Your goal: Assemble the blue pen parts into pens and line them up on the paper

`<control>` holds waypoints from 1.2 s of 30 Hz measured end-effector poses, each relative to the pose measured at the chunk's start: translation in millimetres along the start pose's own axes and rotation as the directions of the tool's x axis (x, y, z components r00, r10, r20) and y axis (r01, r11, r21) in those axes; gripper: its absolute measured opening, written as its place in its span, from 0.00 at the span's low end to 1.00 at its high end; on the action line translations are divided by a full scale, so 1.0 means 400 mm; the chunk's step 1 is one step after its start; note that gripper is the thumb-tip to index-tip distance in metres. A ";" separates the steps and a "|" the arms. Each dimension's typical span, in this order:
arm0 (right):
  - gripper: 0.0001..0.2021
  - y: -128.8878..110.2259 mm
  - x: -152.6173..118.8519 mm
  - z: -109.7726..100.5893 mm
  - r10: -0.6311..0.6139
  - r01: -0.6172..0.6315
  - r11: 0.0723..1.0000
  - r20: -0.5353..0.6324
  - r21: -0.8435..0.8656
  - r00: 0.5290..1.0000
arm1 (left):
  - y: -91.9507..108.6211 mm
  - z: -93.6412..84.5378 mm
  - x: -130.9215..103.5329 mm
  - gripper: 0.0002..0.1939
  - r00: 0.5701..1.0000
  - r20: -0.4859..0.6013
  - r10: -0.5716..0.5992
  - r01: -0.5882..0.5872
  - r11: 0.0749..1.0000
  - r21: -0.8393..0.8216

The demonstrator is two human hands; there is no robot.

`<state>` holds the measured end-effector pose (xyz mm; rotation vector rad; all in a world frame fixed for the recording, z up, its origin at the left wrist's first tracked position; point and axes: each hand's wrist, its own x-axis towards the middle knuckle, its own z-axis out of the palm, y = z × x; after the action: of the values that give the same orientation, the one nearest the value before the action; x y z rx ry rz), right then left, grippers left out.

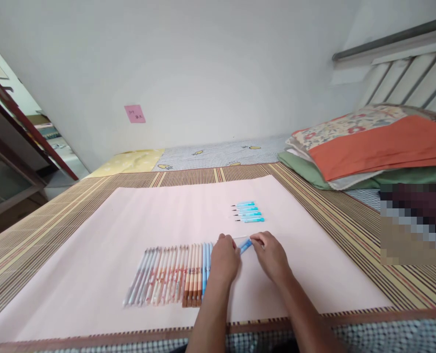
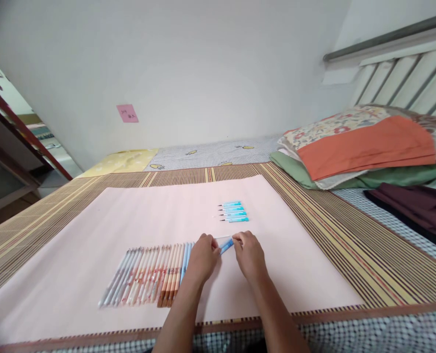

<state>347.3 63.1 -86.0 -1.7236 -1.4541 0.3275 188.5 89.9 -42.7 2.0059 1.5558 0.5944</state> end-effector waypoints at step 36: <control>0.10 -0.075 0.014 0.058 -0.077 0.087 0.984 0.070 -0.156 0.995 | -0.060 -0.142 0.034 0.15 0.986 0.093 -0.138 0.088 -0.044 -0.995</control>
<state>312.9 77.3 -76.5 -1.7868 -1.6311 0.2289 138.4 115.7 -14.5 0.6013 0.6736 1.2291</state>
